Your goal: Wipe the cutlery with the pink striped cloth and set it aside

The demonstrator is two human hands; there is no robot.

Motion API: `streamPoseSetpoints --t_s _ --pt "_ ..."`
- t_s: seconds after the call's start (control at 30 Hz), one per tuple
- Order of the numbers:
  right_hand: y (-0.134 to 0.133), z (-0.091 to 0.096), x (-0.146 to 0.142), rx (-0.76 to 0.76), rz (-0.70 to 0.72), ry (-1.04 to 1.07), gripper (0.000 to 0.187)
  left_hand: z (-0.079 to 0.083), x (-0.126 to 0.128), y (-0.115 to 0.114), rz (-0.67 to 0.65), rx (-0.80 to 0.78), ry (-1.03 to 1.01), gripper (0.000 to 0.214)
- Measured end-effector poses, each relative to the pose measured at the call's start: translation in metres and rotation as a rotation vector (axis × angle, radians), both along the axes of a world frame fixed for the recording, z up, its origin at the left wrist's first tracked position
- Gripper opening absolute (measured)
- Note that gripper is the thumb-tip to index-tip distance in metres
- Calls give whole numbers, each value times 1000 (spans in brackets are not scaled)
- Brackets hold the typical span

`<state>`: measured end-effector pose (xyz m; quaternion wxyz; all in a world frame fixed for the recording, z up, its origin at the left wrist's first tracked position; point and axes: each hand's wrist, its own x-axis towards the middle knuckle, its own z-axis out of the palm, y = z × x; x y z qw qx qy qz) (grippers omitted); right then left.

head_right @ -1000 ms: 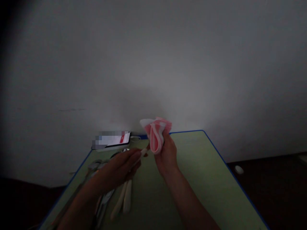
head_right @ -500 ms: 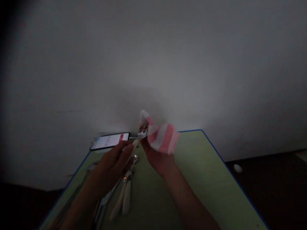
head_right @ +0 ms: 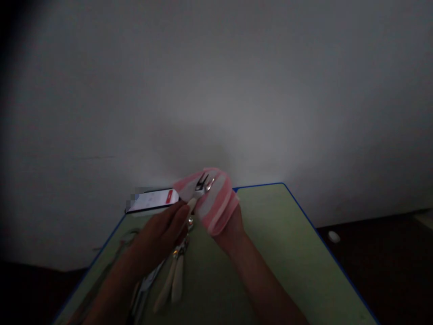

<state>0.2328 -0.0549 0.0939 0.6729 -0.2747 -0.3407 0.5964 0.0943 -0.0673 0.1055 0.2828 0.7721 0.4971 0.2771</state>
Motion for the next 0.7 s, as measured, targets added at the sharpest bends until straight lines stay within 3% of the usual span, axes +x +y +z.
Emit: streamPoseSetpoints --t_s 0.17,0.27,0.53,0.6,0.7 --pt "-8 -5 -2 -118 19 92 20 -6 7 0 -64 1 87 36" --pt "-7 -10 -4 -86 75 121 13 -2 8 -3 -98 1 62 35" --pt "2 -17 18 -7 -287 -584 35 4 3 -13 -285 -36 54 30" --pt "1 -17 21 -13 -355 -628 40 5 5 -19 -315 -111 22 30" --pt "-1 -18 15 -59 -355 -508 43 6 9 -25 -277 -180 -44 27"
